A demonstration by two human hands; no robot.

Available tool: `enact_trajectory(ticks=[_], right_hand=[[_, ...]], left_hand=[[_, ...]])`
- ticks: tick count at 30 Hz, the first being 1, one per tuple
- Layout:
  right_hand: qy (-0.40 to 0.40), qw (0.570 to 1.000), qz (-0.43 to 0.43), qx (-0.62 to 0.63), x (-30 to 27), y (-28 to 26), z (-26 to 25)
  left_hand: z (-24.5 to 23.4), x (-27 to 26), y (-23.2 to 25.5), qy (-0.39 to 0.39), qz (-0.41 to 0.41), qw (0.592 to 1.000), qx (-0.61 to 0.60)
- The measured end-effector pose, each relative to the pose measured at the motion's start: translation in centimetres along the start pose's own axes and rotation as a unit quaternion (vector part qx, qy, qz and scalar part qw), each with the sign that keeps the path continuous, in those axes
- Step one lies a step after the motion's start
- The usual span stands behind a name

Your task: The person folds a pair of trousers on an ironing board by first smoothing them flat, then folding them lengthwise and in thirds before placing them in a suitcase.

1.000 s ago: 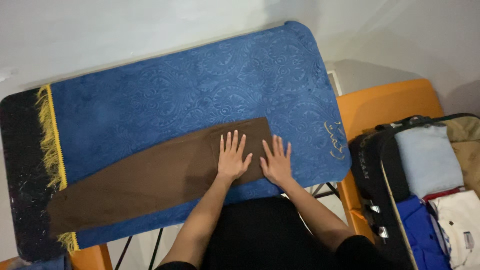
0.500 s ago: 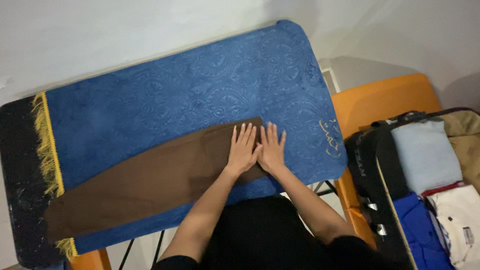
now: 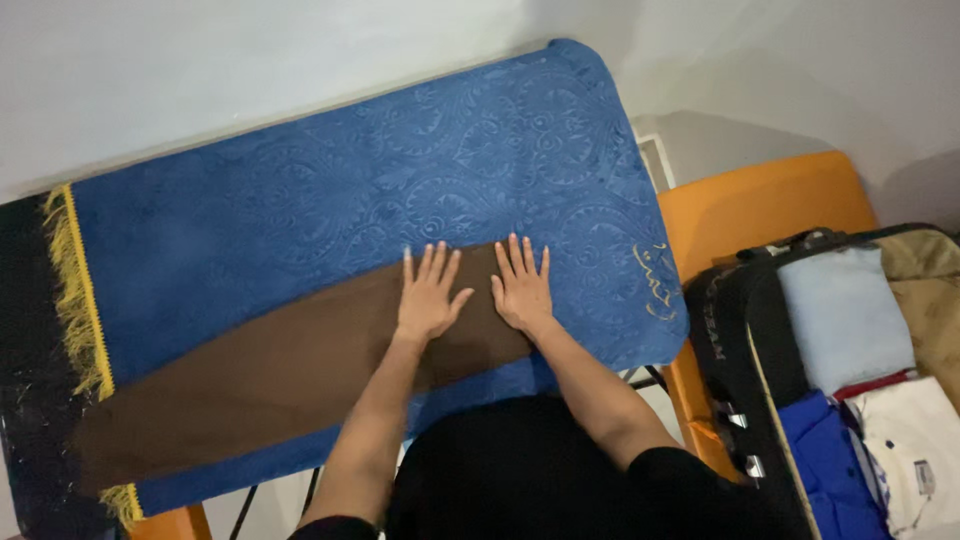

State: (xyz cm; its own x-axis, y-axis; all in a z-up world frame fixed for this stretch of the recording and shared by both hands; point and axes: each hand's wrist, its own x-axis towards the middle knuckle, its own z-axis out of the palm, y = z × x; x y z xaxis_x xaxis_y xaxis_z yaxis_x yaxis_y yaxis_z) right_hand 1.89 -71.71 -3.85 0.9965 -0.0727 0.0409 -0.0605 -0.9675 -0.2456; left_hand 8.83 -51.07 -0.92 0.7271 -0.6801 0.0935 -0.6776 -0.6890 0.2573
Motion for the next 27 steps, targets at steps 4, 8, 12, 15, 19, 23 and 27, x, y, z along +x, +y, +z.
enact_trajectory(ticks=[4, 8, 12, 15, 19, 23, 27], right_hand=[[0.0, 1.0, -0.002, 0.008, -0.1, -0.1, -0.2], [-0.013, 1.0, 0.001, -0.005, 0.1, 0.0, 0.4], [-0.015, 1.0, -0.016, 0.012, 0.1, 0.5, 0.4], [-0.009, 1.0, -0.002, 0.002, -1.7, -0.4, 0.2], [-0.001, 1.0, -0.008, 0.0, -5.4, -0.9, 0.0], [-0.009, 1.0, 0.013, -0.015, -6.4, -1.2, 0.1], [0.02, 0.999, 0.027, 0.021, -6.4, -1.3, -0.1]], left_hand=[[-2.0, -2.0, -2.1, -0.035, -0.1, 0.991, 0.085], [-2.9, -2.7, -1.9, -0.021, -0.199, 0.971, 0.131], [-1.8, -2.4, 2.7, -0.006, -0.143, 0.986, 0.084], [0.4, -2.5, 7.6, 0.037, -0.049, 0.997, -0.054], [2.9, -4.6, 10.3, 0.075, 0.013, 0.99, -0.123], [2.2, -7.0, 9.0, 0.046, -0.017, 0.993, -0.106], [-0.3, -9.7, 6.5, 0.041, -0.047, 0.995, -0.08]])
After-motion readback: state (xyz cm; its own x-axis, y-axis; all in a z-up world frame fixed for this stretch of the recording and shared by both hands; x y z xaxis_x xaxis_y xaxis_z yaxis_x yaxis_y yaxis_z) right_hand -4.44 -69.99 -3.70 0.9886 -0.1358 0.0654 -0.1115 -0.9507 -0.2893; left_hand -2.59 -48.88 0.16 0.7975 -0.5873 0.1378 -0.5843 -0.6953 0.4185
